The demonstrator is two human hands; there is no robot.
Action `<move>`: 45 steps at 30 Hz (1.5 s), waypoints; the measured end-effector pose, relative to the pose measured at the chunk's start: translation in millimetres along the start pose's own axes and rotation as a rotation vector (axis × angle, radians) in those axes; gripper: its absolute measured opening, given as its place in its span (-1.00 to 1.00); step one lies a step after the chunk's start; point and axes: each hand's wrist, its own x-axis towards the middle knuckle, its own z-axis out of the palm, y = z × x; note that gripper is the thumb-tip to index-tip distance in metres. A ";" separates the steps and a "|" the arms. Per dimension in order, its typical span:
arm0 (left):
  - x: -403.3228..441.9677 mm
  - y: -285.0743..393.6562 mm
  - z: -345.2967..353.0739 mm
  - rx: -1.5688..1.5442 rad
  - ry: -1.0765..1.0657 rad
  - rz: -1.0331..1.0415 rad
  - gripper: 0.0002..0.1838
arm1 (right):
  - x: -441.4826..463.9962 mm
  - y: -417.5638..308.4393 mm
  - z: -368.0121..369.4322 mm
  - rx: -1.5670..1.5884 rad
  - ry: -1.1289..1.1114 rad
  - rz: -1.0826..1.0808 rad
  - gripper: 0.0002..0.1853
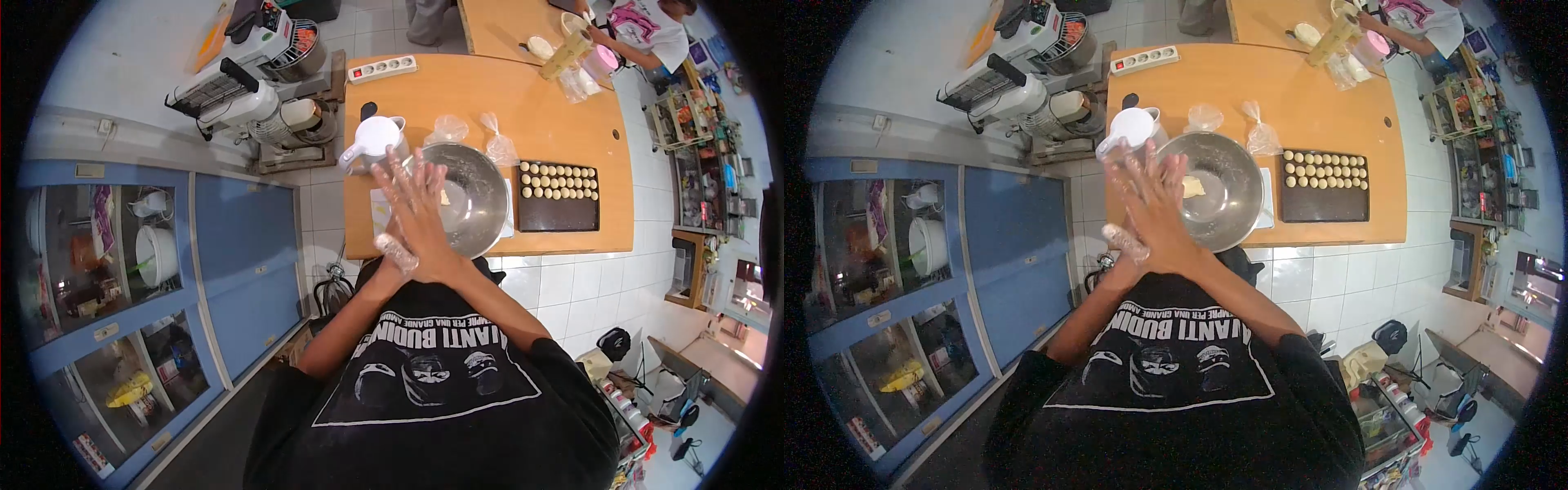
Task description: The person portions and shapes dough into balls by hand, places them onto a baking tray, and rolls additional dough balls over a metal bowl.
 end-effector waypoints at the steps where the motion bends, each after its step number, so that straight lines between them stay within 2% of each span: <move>1: -2.1 -0.6 3.0 0.003 -0.010 0.002 -0.20 | 3.8 6.0 -2.4 0.056 0.005 0.043 -0.10; 2: -2.3 -2.9 3.6 -0.021 -0.014 -0.006 -0.20 | 7.4 11.6 -3.4 0.051 0.006 0.048 -0.10; 4: 3.8 -11.6 -1.8 -0.454 -0.007 -0.088 -0.23 | 9.1 19.7 -3.5 -0.010 0.075 0.118 -0.10; 6: 10.7 -10.0 -9.1 -0.661 0.143 -0.341 -0.27 | 4.4 20.1 0.9 -0.023 0.073 0.139 -0.09; 7: 15.5 -8.5 -9.9 -0.717 0.168 -0.383 -0.28 | 1.9 13.7 3.2 -0.018 0.076 0.116 -0.11; 11: 16.0 -29.2 -1.2 -0.698 0.050 -0.313 -0.33 | 7.2 5.8 -3.8 0.044 0.051 0.081 -0.11; 14: -0.5 -55.6 6.4 -0.665 -0.046 -0.263 -0.36 | 6.7 28.1 -8.7 -0.004 0.101 0.066 -0.09; 16: 7.9 -38.0 5.6 -0.677 -0.006 -0.305 -0.38 | 10.8 30.8 -15.7 0.014 0.113 0.099 -0.07; 18: 22.2 -17.8 4.9 -0.658 0.042 -0.369 -0.36 | 9.7 36.4 -12.0 -0.097 0.135 0.178 -0.07; 21: 37.0 -15.6 3.0 -0.740 -0.002 -0.261 -0.30 | 3.5 22.6 -1.8 -0.083 0.148 0.106 -0.09; 24: 21.3 -33.7 8.3 -0.617 -0.050 -0.246 -0.32 | 4.8 17.4 -4.6 -0.086 0.120 0.091 -0.08; 27: 9.4 -46.7 7.1 -0.485 -0.090 -0.228 -0.33 | 9.8 31.5 -11.9 -0.058 0.155 0.151 -0.11; 28: 15.9 -30.0 6.2 -0.485 -0.093 -0.227 -0.33 | 8.5 36.5 -9.1 -0.068 0.174 0.194 -0.14; 30: 32.3 -1.7 2.3 -0.798 0.065 -0.465 -0.32 | 5.2 36.2 -1.9 -0.084 0.182 0.219 -0.16; 32: 43.7 -21.6 -4.7 -0.802 0.041 -0.426 -0.32 | 1.6 25.1 8.4 -0.007 0.161 0.132 -0.09; 33: 44.1 -22.4 -7.8 -0.797 0.027 -0.395 -0.32 | 3.0 14.6 10.7 -0.038 0.145 0.091 -0.13; 38: 11.5 -34.4 0.7 -0.638 -0.028 -0.322 -0.33 | 9.0 27.4 2.9 -0.059 0.154 0.099 -0.11; 40: 17.1 -23.3 -2.5 -0.655 -0.006 -0.329 -0.33 | 6.9 36.3 6.1 -0.099 0.178 0.190 -0.12; 45: 37.9 -18.7 -10.5 -0.771 0.014 -0.336 -0.34 | -1.7 9.7 16.7 -0.010 0.090 0.127 -0.13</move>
